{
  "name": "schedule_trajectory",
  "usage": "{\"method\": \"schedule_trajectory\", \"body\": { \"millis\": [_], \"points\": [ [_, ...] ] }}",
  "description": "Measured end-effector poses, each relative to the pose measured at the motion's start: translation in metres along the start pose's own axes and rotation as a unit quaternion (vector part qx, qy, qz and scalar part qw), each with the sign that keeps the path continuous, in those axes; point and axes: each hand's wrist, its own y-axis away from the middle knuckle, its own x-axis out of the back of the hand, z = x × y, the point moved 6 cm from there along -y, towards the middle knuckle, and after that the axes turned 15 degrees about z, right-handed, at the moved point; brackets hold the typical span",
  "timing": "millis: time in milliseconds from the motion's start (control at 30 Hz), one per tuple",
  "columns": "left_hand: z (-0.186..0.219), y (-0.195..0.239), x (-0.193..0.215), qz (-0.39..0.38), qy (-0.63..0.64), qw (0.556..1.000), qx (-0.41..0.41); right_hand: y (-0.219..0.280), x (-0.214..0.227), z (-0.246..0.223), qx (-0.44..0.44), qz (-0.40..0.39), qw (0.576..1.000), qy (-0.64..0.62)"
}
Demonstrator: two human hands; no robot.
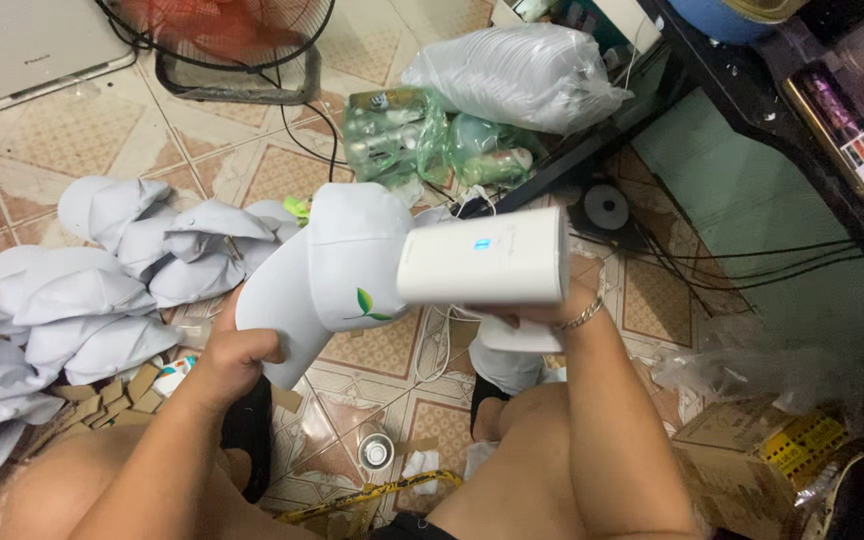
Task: The person sits on the floor and repeatedly finishes white baseball caps. They stuff each cap with a watermelon plush and cardboard, wipe the surface with a cloth, use a hair dryer on the logo, and spray the cap with an aerosol can. The person handles multiple caps one at a time.
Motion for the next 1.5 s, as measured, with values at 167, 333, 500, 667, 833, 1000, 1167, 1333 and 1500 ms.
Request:
{"method": "schedule_trajectory", "body": {
  "millis": [167,333,500,667,833,1000,1167,1333,1500],
  "points": [
    [-0.011,0.002,0.007,0.035,0.05,0.998,0.017,0.002,-0.001,0.025,-0.037,-0.01,0.999,0.026],
    [-0.01,-0.002,-0.001,0.045,0.253,0.964,0.065,-0.002,0.004,0.024,-0.017,-0.018,0.999,-0.028],
    [-0.001,0.005,-0.013,0.036,0.355,0.929,0.096,-0.003,0.009,0.035,0.004,0.016,0.999,0.033],
    [0.01,0.007,-0.028,0.029,0.397,0.909,0.123,-0.001,0.002,0.034,0.041,0.017,0.999,0.008],
    [0.008,0.011,-0.043,0.033,0.456,0.878,0.139,0.009,-0.024,0.028,0.072,0.03,0.991,0.113],
    [0.014,0.008,-0.06,0.034,0.488,0.862,0.133,0.001,-0.034,0.009,0.111,0.082,0.942,0.307],
    [0.015,0.004,-0.058,0.063,0.503,0.849,0.148,0.019,-0.06,-0.017,0.374,0.128,0.881,0.261],
    [0.012,0.0,-0.058,0.065,0.516,0.843,0.139,0.021,-0.083,0.024,-0.104,0.134,0.98,0.105],
    [0.006,-0.005,-0.057,0.083,0.533,0.829,0.144,0.021,-0.108,-0.005,-0.028,0.115,0.992,-0.034]
  ]
}}
